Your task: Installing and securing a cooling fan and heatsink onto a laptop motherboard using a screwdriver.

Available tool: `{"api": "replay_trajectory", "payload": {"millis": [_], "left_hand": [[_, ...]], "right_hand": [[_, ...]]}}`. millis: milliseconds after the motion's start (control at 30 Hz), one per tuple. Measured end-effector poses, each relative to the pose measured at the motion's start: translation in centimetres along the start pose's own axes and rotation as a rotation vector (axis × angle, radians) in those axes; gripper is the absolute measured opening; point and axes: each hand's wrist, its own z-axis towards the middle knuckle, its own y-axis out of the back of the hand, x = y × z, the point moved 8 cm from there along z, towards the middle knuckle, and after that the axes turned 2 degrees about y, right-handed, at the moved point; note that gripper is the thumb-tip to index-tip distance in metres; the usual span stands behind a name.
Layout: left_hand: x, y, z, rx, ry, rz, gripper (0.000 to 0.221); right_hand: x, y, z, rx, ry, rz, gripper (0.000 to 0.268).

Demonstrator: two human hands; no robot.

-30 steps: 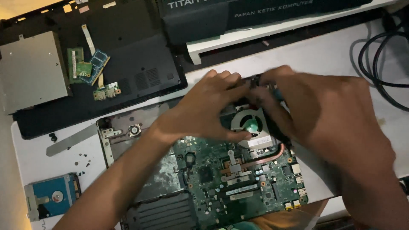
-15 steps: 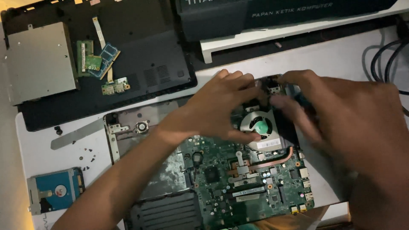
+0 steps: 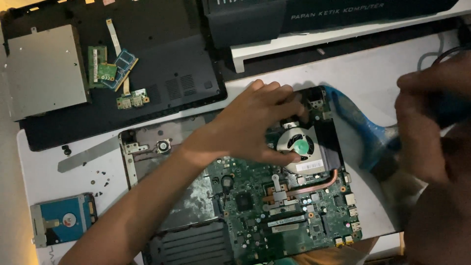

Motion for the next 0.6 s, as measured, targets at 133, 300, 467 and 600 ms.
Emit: {"api": "replay_trajectory", "payload": {"millis": [133,300,467,600], "left_hand": [[-0.6,0.9,0.0,0.012,0.018,-0.034,0.070],[-0.7,0.2,-0.1,0.065,0.022,0.022,0.071],[-1.9,1.2,0.2,0.027,-0.007,0.024,0.065],[-2.6,1.8,0.1,-0.044,-0.065,0.178,0.058]], "right_hand": [[2.3,-1.2,2.7,-0.014,0.007,0.194,0.057],[5.8,-2.1,4.5,-0.067,-0.271,-0.068,0.023],[5.9,-2.2,4.8,0.056,0.108,-0.290,0.038],[6.5,-2.0,5.1,0.086,0.117,-0.292,0.045]]}}
